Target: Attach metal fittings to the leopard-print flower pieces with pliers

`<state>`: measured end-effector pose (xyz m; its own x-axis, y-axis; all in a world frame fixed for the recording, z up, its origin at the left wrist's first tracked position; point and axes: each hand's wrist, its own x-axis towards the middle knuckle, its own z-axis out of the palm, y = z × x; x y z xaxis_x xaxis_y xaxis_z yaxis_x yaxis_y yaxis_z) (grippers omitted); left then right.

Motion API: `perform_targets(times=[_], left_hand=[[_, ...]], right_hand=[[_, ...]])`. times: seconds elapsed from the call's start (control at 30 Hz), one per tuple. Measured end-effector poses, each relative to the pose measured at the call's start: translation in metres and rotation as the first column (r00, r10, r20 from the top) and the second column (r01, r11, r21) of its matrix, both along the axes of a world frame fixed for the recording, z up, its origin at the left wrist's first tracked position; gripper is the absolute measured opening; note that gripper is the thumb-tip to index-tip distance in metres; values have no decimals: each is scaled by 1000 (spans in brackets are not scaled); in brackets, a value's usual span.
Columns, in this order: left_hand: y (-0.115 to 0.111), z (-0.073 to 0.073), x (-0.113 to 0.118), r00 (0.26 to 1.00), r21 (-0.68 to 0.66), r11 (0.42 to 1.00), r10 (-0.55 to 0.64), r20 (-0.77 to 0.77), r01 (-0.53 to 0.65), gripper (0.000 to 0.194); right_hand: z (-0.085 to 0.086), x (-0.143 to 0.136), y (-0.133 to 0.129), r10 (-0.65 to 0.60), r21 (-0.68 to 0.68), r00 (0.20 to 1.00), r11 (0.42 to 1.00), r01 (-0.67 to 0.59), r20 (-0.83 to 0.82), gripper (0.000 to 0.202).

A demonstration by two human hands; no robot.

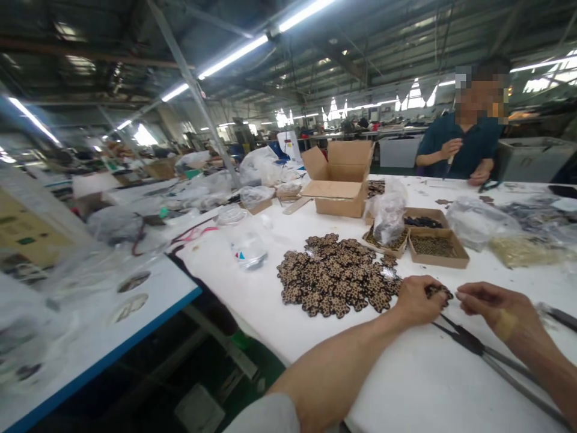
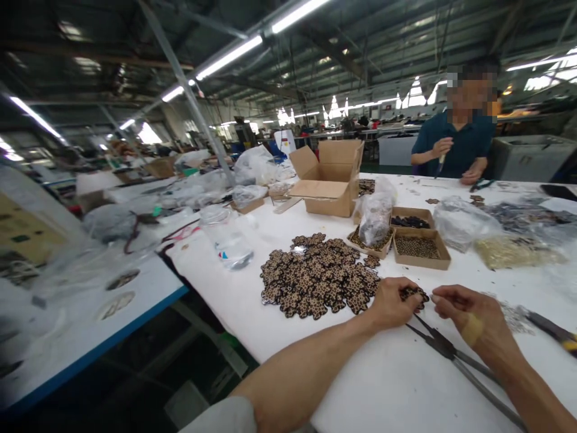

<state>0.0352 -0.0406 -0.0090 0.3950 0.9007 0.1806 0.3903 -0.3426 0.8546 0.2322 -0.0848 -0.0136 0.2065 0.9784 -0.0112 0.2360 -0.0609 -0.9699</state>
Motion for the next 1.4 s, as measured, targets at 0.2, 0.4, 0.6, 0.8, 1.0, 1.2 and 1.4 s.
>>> perform_targets(times=[0.2, 0.4, 0.6, 0.8, 1.0, 1.2, 1.4], left_hand=[[-5, 4, -3, 1000, -17, 1000, 11, -22, -12, 26], [-1, -1, -2, 1000, 36, 999, 7, -30, -6, 26], [12, 1, 8, 1000, 89, 996, -12, 3, 12, 23], [21, -5, 16, 1000, 119, 993, 2, 28, -6, 20], [27, -7, 20, 995, 136, 985, 98, 31, -101, 19], [26, -7, 21, 996, 150, 984, 91, 12, -92, 18], [24, -6, 21, 997, 138, 987, 82, 8, -82, 17]], right_hand=[[-2, -4, 0, -3, -42, 999, 999, 5, 37, 45], [0, -4, 2, -27, -9, 1000, 1000, 27, 16, 44], [8, 0, 11, 76, 77, 997, 994, -78, 32, 38], [4, 14, 21, 26, 94, 996, 995, -34, 84, 37], [1, 25, 19, 150, 19, 861, 983, -182, 487, 21], [-5, 12, 19, 197, -70, 659, 974, -215, 726, 9], [0, 11, 16, 235, -119, 580, 966, -232, 780, 7]])
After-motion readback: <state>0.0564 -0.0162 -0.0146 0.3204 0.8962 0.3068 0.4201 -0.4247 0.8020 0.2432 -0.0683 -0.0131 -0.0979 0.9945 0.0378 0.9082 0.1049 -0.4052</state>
